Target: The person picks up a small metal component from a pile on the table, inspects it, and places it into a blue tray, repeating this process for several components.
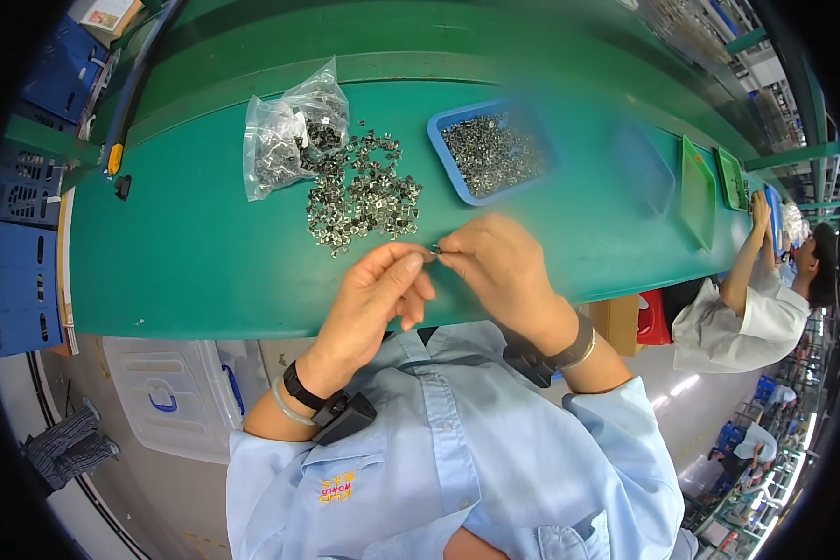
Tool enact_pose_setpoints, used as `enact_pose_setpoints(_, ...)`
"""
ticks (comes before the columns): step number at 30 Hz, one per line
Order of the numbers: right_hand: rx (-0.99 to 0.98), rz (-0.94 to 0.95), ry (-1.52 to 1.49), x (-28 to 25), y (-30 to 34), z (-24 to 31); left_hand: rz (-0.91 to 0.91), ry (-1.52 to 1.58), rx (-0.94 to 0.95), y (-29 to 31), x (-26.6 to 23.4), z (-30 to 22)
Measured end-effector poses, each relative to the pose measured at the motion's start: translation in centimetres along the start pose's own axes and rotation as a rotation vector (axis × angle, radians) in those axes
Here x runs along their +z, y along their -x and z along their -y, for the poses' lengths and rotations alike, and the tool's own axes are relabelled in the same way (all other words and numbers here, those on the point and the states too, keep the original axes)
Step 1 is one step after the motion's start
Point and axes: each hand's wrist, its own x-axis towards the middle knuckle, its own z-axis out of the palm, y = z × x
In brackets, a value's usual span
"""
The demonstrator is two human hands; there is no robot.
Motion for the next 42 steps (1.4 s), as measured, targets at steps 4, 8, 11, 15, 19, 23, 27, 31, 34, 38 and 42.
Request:
enact_pose_setpoints(4, -0.050, -0.017, 0.046, -0.4, 0.1, 0.7, 0.014, -0.149, 0.063, -0.3, 0.6, -0.1)
enact_pose_setpoints(8, 0.016, -0.020, -0.057, -0.9, 0.3, 0.5, 0.021, -0.268, 0.116, -0.3, 1.0, -0.4)
enact_pose_setpoints(11, 0.000, -0.027, -0.071, -0.9, 0.6, 0.2, 0.023, -0.333, 0.129, -0.2, 1.3, -0.7)
enact_pose_setpoints(15, -0.038, -0.033, -0.066, -1.2, 0.6, 0.3, 0.023, -0.421, 0.157, -0.2, 1.4, -0.9)
enact_pose_setpoints(19, -0.054, -0.048, -0.043, -1.3, 0.7, 0.4, 0.021, -0.457, 0.185, -0.2, 1.5, -0.9)
enact_pose_setpoints(23, -0.062, -0.045, -0.005, -1.5, 0.6, 0.7, 0.012, -0.429, 0.173, -0.1, 1.9, -1.0)
enact_pose_setpoints(27, -0.061, -0.046, -0.013, -1.6, 0.5, 0.9, 0.012, -0.384, 0.165, -0.1, 2.0, -1.1)
enact_pose_setpoints(31, -0.044, -0.044, -0.057, -1.8, 0.6, 0.9, 0.033, -0.280, 0.121, -0.3, 1.7, -1.0)
enact_pose_setpoints(34, -0.030, -0.038, -0.079, -1.8, 0.8, 0.9, 0.051, -0.209, 0.098, -0.5, 1.5, -0.8)
enact_pose_setpoints(38, -0.010, -0.024, -0.098, -1.4, 1.2, 0.7, 0.066, -0.215, 0.099, -0.7, 1.4, -0.5)
enact_pose_setpoints(42, 0.035, -0.025, -0.103, -0.9, 1.5, 0.5, 0.082, -0.218, 0.098, -1.1, 1.0, -0.1)
